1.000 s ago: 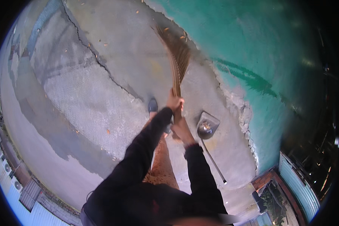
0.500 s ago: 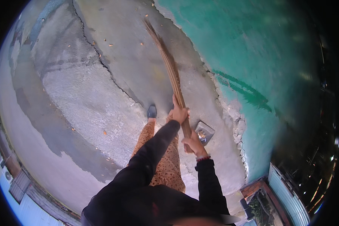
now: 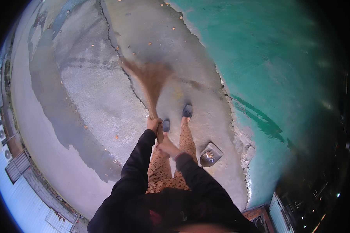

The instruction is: The person sweeps a concrete outdoor area with a traditional broom, gathering leaves and debris into a pile. They move around the space, sweeping different sections and occasionally adjusting their position.

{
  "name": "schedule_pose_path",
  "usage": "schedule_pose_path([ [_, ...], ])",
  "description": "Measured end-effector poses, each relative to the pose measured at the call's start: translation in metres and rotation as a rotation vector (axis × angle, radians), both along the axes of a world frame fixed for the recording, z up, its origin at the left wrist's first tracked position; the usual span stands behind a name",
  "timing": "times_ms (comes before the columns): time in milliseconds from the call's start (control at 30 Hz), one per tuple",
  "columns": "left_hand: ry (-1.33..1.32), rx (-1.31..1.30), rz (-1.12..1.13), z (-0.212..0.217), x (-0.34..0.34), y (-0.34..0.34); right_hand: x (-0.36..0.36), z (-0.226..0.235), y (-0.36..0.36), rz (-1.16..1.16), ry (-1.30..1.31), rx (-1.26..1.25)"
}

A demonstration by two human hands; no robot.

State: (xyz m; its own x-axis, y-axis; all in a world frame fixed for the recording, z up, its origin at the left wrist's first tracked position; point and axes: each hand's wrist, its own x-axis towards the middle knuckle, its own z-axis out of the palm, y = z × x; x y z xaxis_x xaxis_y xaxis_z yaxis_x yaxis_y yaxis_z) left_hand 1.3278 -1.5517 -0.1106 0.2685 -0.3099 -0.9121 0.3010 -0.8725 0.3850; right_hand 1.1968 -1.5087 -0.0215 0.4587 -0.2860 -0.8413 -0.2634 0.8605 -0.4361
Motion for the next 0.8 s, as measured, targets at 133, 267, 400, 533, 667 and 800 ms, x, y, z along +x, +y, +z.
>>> schedule_pose_path([
  [133,-0.458,-0.094,-0.046,0.031,-0.03,-0.025,-0.064,0.029,-0.048,-0.212,-0.277,0.304],
  [267,-0.315,-0.185,-0.253,0.073,-0.106,-0.041,-0.094,0.063,-0.03,-0.088,0.072,0.033],
  [400,0.202,-0.312,-0.273,0.035,-0.157,-0.105,-0.103,0.039,-0.061,-0.281,0.228,-0.428],
  [533,0.088,-0.126,-0.25,0.009,-0.166,-0.133,-0.13,0.03,-0.111,-0.153,0.174,0.036],
  [667,-0.056,-0.226,-0.109,0.048,-0.185,-0.103,-0.175,0.06,-0.11,-0.164,0.065,0.137],
  [800,-0.015,-0.219,-0.265,0.057,-0.193,-0.096,-0.158,0.045,-0.07,-0.19,0.195,-0.19],
])
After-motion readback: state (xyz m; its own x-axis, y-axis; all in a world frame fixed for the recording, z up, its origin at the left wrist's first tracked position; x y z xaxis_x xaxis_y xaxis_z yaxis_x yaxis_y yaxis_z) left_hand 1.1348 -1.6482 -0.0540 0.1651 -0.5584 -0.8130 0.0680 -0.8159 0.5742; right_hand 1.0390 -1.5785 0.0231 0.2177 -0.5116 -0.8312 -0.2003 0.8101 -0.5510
